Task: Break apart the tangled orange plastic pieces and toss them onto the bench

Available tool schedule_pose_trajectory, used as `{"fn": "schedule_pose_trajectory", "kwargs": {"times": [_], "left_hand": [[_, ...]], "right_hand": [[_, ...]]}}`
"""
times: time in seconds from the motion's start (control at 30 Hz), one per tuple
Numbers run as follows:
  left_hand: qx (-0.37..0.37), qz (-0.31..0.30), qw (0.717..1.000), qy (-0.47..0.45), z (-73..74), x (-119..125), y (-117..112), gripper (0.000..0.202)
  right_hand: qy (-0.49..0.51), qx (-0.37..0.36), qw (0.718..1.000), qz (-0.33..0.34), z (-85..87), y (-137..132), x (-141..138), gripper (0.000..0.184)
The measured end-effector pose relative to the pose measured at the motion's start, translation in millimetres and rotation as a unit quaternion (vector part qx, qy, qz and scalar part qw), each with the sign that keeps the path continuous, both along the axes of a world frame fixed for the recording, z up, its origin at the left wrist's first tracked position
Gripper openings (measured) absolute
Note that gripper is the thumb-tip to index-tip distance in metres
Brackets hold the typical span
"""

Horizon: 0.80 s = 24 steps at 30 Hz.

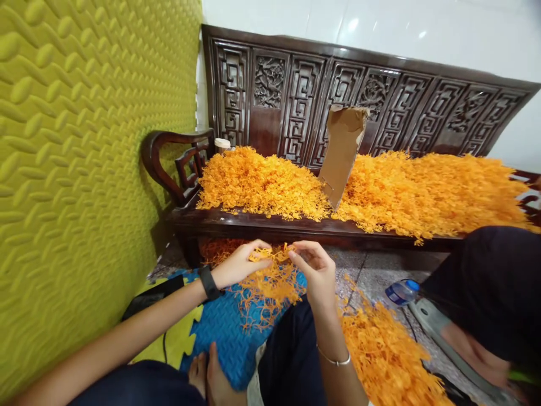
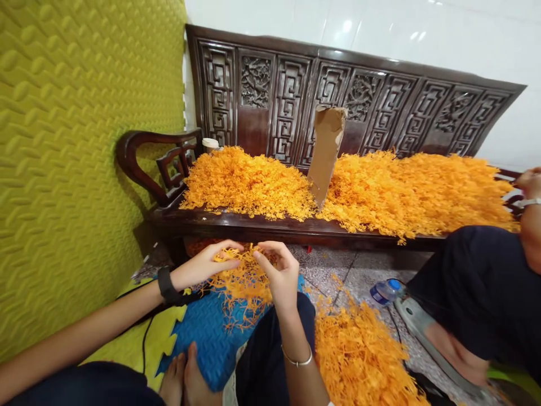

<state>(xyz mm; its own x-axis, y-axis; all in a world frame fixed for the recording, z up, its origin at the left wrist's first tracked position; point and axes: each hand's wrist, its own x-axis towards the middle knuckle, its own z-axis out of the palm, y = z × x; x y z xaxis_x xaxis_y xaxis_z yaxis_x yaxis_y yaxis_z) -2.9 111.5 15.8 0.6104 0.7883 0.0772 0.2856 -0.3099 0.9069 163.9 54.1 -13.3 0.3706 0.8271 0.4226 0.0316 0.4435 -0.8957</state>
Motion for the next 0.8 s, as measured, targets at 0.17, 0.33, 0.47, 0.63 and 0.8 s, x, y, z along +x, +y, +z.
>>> {"fn": "schedule_pose_trajectory", "kwargs": {"times": [0.17,0.33,0.47,0.63,0.8], "left_hand": [[-0.057,-0.102,0.993,0.013,6.7,3.1,-1.7,0.032],[-0.096,-0.087,0.991,-0.006,10.1,19.2,-8.1,0.031],[-0.116,-0.081,0.989,-0.048,25.8,27.6,-17.0,0.029],[-0.021,-0.077,0.995,-0.053,42.8,28.9,-41.1,0.033],[-0.045,-0.085,0.995,-0.021,24.7,12.5,-54.6,0.035]], "right_hand": [[0.12,0.052,0.982,-0.134,-9.9,10.2,-7.2,0.02],[0.227,0.081,0.953,-0.185,0.1,23.5,-0.5,0.023],[0.239,0.155,0.93,-0.233,26.5,21.4,-1.7,0.021],[0.202,0.226,0.928,-0.216,47.1,10.5,5.2,0.021],[0.209,0.271,0.84,-0.422,57.2,-10.0,53.2,0.029]]}}
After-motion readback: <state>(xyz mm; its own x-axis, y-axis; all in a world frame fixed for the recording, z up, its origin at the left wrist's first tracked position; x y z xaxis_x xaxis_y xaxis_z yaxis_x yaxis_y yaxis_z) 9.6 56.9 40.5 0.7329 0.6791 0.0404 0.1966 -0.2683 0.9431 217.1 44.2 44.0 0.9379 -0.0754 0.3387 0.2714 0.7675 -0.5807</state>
